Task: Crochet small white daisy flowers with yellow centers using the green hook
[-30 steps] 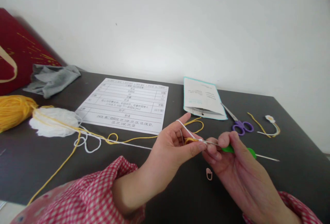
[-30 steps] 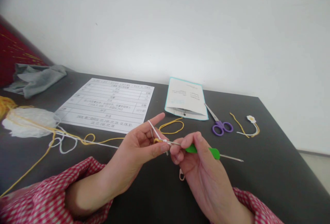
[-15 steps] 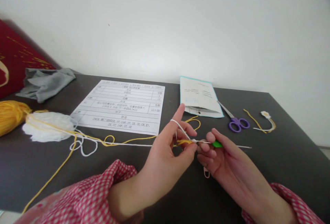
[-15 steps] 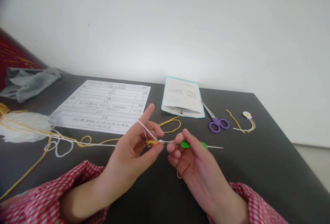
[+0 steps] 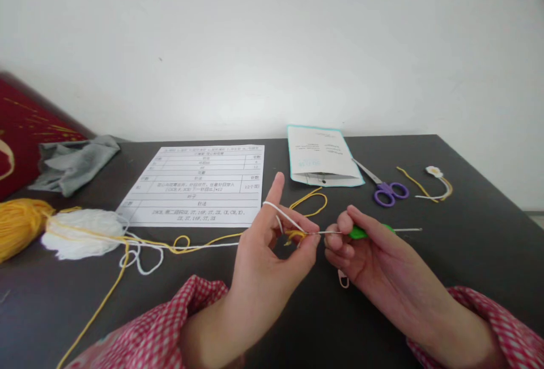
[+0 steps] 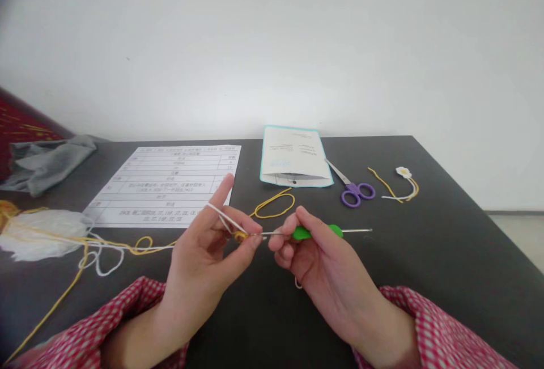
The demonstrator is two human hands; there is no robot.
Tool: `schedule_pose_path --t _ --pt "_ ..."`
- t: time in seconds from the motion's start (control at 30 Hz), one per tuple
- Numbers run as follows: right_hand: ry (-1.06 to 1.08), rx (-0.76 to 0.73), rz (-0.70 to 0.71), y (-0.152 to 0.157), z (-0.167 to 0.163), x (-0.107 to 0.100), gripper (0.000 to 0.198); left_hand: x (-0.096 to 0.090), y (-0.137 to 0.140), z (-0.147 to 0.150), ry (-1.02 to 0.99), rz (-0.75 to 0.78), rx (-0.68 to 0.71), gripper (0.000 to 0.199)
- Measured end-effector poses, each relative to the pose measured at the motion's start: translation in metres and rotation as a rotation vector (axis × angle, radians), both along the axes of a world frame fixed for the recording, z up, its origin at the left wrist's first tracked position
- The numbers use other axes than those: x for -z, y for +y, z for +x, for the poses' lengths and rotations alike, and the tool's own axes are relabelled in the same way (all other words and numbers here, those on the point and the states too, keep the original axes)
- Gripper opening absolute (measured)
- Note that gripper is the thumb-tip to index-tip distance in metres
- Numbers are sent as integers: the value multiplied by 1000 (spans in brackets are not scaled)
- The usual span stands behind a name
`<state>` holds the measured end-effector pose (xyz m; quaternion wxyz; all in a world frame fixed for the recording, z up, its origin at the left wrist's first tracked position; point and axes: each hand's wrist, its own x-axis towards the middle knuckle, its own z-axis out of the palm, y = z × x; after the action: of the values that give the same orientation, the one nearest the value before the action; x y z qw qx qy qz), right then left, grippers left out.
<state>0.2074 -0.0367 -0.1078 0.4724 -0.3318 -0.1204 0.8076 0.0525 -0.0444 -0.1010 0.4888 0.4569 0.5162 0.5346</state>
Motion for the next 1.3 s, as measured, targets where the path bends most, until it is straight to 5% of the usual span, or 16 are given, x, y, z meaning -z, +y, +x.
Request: schedule_pose_path --t 0.23,0.3,0.77,1.03,1.3 --pt "-400 110 685 -13 5 1 33 -10 7 -2 -402 -360 74 77" --pt "-445 135 781 -14 5 3 34 -13 8 -2 -483 -420 102 75" --pt "102 16 170 -2 -1 5 30 -8 4 0 -351 -305 2 77" --pt "162 6 62 1 -2 10 26 -1 7 -2 -257 -254 21 92" --pt "110 49 99 3 -6 8 32 2 9 -1 -179 -219 -6 91"
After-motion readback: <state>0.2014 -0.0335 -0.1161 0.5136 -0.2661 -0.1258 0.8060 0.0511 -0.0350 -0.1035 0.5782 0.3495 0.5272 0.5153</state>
